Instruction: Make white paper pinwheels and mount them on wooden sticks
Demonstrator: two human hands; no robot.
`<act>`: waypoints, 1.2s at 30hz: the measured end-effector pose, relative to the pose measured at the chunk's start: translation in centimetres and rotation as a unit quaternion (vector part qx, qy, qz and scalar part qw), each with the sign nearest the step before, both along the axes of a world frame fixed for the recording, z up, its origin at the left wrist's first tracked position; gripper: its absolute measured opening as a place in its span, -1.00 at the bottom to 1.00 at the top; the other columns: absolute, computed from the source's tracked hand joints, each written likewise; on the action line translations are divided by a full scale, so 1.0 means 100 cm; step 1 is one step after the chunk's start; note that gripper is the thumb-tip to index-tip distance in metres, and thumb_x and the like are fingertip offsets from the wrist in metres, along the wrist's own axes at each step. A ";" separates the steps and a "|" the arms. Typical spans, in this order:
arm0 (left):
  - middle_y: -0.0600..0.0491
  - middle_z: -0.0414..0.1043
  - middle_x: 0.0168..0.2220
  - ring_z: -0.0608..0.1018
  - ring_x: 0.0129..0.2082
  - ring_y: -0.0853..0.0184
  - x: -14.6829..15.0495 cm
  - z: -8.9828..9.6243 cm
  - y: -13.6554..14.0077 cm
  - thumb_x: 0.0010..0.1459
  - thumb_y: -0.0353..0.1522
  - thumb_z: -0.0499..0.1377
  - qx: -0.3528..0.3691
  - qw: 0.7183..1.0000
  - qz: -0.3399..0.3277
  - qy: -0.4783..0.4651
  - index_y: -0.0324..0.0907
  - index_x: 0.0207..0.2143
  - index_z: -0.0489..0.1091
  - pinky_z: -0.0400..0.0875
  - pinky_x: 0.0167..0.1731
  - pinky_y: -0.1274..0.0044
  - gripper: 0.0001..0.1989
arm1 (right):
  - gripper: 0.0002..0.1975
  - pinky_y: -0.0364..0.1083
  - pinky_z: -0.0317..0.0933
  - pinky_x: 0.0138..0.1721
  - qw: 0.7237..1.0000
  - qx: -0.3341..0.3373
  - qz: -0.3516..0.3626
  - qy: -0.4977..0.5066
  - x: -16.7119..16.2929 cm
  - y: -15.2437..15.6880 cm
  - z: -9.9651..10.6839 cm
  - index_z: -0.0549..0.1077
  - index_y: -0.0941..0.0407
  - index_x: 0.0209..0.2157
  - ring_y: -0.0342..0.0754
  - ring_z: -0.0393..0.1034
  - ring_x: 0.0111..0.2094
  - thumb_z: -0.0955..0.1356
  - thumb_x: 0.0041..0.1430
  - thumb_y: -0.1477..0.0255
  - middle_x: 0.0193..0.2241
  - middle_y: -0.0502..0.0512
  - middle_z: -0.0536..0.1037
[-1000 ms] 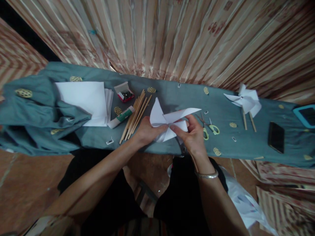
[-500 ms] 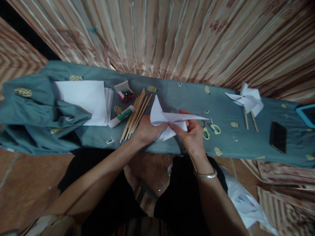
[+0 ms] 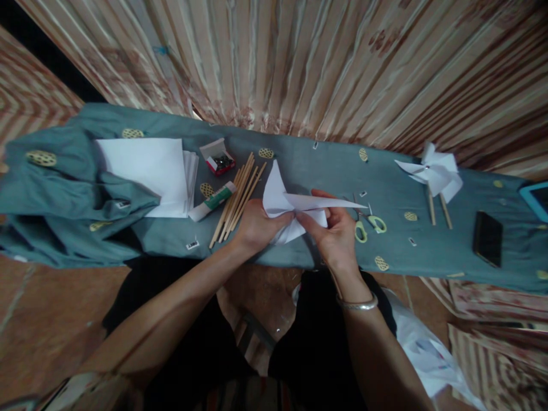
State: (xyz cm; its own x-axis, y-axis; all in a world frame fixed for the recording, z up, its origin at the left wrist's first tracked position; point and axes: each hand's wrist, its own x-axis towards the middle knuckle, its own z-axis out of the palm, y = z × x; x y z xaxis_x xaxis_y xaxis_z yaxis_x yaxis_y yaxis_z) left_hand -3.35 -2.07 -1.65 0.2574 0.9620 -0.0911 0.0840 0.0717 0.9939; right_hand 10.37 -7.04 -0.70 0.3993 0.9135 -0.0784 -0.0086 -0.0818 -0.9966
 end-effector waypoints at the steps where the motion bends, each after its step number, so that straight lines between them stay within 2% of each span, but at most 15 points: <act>1: 0.02 0.61 -0.43 0.61 -0.38 0.23 -0.001 0.000 0.000 -0.09 -0.41 0.34 0.005 1.000 0.000 0.009 -0.23 -0.43 0.55 0.50 -0.39 0.52 -0.89 | -0.48 0.01 0.43 -0.26 1.000 0.001 -0.001 -0.005 0.000 0.000 0.000 0.43 0.05 -0.13 0.01 0.54 -0.34 0.54 -0.20 0.34 -0.39 -0.02 0.64; 7: 0.05 0.56 -0.54 0.58 -0.47 0.24 -0.003 0.000 -0.001 -0.09 -0.36 0.33 0.028 0.998 0.001 0.059 -0.22 -0.54 0.52 0.41 -0.52 0.57 -0.91 | -0.49 -0.02 0.41 -0.29 1.000 0.000 -0.002 -0.007 -0.001 0.001 -0.001 0.43 0.04 -0.14 0.01 0.53 -0.35 0.54 -0.19 0.32 -0.40 -0.02 0.63; 14: 0.07 0.60 -0.46 0.61 -0.40 0.24 -0.003 0.000 -0.004 -0.04 -0.38 0.29 0.056 0.997 -0.021 0.046 -0.21 -0.42 0.55 0.44 -0.43 0.57 -0.91 | -0.50 -0.06 0.36 -0.37 0.999 -0.008 -0.002 -0.044 0.003 0.001 -0.005 0.44 0.06 -0.11 -0.05 0.47 -0.44 0.53 -0.15 0.32 -0.48 -0.08 0.56; 23: 0.06 0.59 -0.49 0.61 -0.42 0.25 -0.004 0.000 -0.004 -0.06 -0.39 0.30 0.046 0.998 -0.024 0.047 -0.24 -0.47 0.54 0.45 -0.43 0.57 -0.92 | -0.51 -0.07 0.32 -0.44 0.999 -0.018 -0.004 -0.044 0.003 0.002 -0.006 0.45 0.05 -0.15 -0.07 0.42 -0.50 0.54 -0.19 0.33 -0.49 -0.08 0.56; 30: 0.04 0.62 -0.41 0.61 -0.39 0.27 -0.001 -0.001 0.001 -0.10 -0.44 0.31 0.009 1.000 -0.011 -0.027 -0.25 -0.41 0.56 0.51 -0.36 0.53 -0.88 | -0.61 -0.01 0.39 -0.31 1.000 -0.007 0.026 0.004 0.004 0.003 -0.005 0.46 0.02 -0.22 -0.02 0.50 -0.36 0.51 -0.15 0.32 -0.35 -0.04 0.62; 36: 0.01 0.64 -0.35 0.63 -0.34 0.24 0.001 -0.008 0.002 -0.11 -0.40 0.32 -0.021 0.997 0.000 -0.075 -0.26 -0.37 0.56 0.54 -0.31 0.48 -0.81 | -0.67 -0.06 0.36 -0.38 0.998 -0.007 0.061 0.027 0.009 0.001 -0.001 0.47 0.02 -0.30 -0.09 0.43 -0.47 0.53 -0.17 0.31 -0.42 -0.08 0.60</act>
State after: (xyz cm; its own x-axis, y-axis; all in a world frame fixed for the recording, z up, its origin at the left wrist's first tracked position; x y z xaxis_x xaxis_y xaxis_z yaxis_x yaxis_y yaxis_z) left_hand -3.26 -1.89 -2.50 0.2718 0.9581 -0.0907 -0.0661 0.1126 0.9914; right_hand 11.30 -6.93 -0.79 0.2801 0.9536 -0.1107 -0.0510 -0.1004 -0.9936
